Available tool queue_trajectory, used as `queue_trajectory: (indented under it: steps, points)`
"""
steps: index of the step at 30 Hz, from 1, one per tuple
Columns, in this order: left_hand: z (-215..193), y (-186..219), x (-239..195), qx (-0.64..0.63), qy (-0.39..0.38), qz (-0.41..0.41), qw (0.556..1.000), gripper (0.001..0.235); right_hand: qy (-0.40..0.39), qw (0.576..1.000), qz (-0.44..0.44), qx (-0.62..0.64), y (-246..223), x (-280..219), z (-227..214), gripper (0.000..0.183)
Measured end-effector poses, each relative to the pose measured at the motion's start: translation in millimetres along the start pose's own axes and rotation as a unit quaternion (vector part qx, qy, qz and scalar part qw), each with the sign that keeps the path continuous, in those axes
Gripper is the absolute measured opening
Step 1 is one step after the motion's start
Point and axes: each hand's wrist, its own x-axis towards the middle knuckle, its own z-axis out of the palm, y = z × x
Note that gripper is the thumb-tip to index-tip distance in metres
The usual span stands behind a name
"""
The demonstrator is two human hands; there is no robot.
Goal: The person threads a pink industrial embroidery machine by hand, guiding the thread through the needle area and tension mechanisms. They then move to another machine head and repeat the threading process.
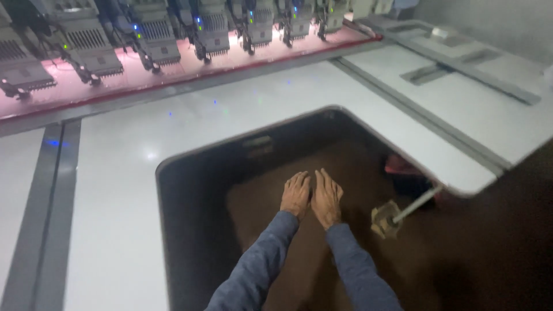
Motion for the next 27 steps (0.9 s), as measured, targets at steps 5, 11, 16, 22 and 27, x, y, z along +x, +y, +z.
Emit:
queue_trajectory:
  steps: [5,11,16,22,27]
  points:
    - [18.3,-13.3,146.3,-0.023,0.012,0.004,1.000,0.058,-0.008,0.999,-0.033,-0.029,37.0,135.0,-5.9,0.069]
    - [21.4,-45.8,276.3,-0.021,0.099,0.012,0.995,0.050,-0.001,0.996,-0.066,-0.056,59.3,281.7,4.8,0.070]
    - [45.0,-87.3,396.7,-0.034,0.097,-0.011,0.995,0.051,0.012,0.992,-0.091,-0.080,74.4,406.9,39.1,0.069]
    - [50.0,-144.2,524.9,-0.075,0.102,-0.008,0.992,0.043,0.004,0.996,-0.087,-0.025,61.0,543.4,60.1,0.063]
    - [41.0,-199.6,627.4,-0.060,0.147,-0.012,0.987,0.036,0.007,0.996,-0.086,0.011,36.2,657.4,77.8,0.052]
